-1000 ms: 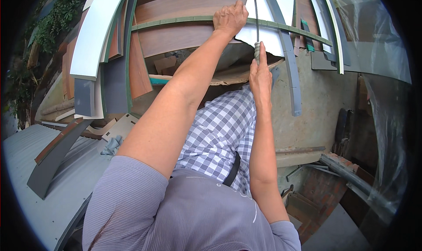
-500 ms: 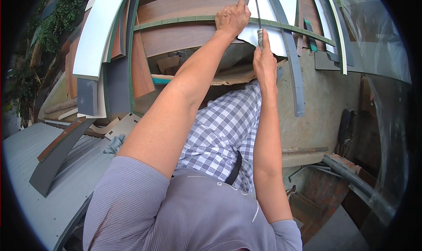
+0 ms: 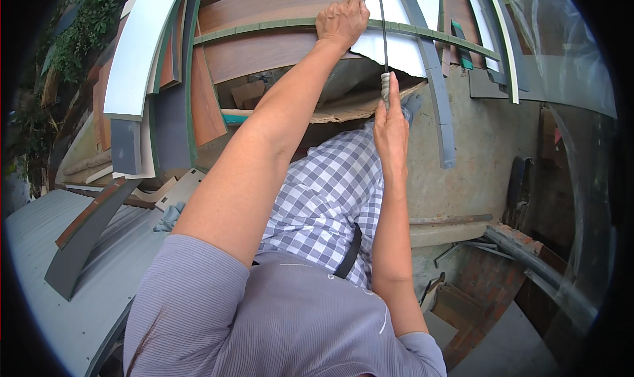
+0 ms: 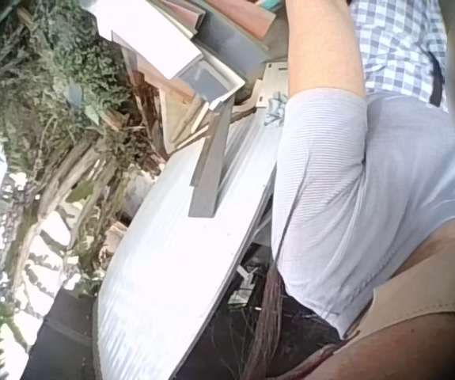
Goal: Sawing a board along a marked line using a handsaw and a straight edge guide.
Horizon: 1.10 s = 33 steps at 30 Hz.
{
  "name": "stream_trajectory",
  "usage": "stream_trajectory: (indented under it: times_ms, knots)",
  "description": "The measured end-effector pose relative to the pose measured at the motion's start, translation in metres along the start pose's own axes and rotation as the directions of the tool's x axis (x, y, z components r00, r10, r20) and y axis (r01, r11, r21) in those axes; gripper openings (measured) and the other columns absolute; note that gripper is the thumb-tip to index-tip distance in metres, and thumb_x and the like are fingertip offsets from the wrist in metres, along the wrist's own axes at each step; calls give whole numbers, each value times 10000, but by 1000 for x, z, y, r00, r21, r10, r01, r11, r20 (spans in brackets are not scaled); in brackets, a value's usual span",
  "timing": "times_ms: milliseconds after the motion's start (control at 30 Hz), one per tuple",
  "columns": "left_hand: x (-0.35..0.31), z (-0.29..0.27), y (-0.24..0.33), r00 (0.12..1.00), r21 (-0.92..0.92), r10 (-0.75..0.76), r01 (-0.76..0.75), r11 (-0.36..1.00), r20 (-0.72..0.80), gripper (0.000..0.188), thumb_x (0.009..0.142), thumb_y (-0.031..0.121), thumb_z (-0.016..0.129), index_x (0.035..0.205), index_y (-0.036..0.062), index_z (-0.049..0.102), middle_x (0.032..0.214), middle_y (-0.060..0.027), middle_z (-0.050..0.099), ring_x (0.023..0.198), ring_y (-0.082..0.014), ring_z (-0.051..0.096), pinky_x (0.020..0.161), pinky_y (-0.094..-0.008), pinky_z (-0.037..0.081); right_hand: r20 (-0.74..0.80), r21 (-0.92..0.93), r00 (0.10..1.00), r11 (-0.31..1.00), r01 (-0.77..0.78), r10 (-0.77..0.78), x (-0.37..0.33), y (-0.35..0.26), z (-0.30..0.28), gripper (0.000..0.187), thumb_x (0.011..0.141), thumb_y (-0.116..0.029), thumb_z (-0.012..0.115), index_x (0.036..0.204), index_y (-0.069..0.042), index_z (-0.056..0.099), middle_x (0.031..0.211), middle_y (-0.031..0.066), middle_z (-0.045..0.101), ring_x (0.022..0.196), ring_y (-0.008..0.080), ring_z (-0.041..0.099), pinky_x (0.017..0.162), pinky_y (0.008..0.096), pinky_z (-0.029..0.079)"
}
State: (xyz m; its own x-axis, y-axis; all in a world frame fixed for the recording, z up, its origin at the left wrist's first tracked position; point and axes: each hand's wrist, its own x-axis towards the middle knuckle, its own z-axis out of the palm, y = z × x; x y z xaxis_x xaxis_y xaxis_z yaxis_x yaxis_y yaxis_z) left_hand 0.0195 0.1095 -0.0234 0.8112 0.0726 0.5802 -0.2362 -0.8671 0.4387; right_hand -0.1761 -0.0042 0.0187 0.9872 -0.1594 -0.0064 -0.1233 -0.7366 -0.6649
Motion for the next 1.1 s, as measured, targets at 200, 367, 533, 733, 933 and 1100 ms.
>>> stream_trajectory:
  times_ms: [200, 367, 533, 733, 933, 1100]
  knots:
    - [1, 0, 5, 999, -12, -16, 17, 1000, 44, 204, 886, 261, 462, 832, 92, 562, 694, -111, 661, 656, -289, 653, 575, -435, 515, 47, 13, 998, 999, -44, 43, 60, -21, -7, 554, 922, -137, 433, 1451, -175, 271, 769, 294, 612, 731, 460, 601, 690, 522, 423]
    - [0, 3, 0, 995, -42, -55, 59, 997, 77, 232, 892, 301, 441, 945, 128, 586, 723, -138, 666, 683, -330, 653, 611, -465, 507, 69, 36, 993, 994, -99, 96, -1, 1, -2, 580, 925, -106, 446, 1464, -207, 255, 787, 283, 619, 734, 430, 615, 676, 497, 433]
    - [1, 2, -3, 997, -14, -44, 45, 999, 67, 211, 893, 286, 443, 896, 115, 568, 714, -124, 665, 674, -312, 653, 592, -455, 509, -1, 58, 999, 998, -36, 36, -50, 14, 0, 611, 921, -87, 469, 1473, -226, 248, 755, 253, 619, 709, 369, 634, 658, 468, 441]
    - [0, 2, -1, 997, -19, -38, 40, 999, 71, 210, 902, 294, 436, 923, 124, 560, 732, -124, 668, 696, -318, 654, 614, -462, 507, 51, -6, 997, 998, -60, 60, 36, -13, -8, 591, 917, -112, 468, 1461, -227, 267, 724, 258, 611, 696, 420, 615, 678, 499, 446]
    - [0, -2, 2, 996, -19, -44, 45, 999, 80, 190, 905, 270, 447, 883, 108, 544, 729, -106, 668, 697, -299, 653, 604, -450, 508, 10, -11, 1000, 1000, -8, 8, 43, -11, -1, 591, 916, -102, 461, 1462, -213, 266, 698, 249, 601, 673, 419, 606, 679, 502, 444]
    - [1, -3, -1, 998, -30, -39, 40, 999, 45, 181, 901, 262, 457, 881, 105, 544, 718, -103, 665, 685, -297, 651, 600, -445, 508, 35, 60, 996, 994, -87, 85, -44, 12, -2, 595, 926, -93, 459, 1467, -243, 262, 862, 247, 612, 748, 394, 619, 693, 468, 453]
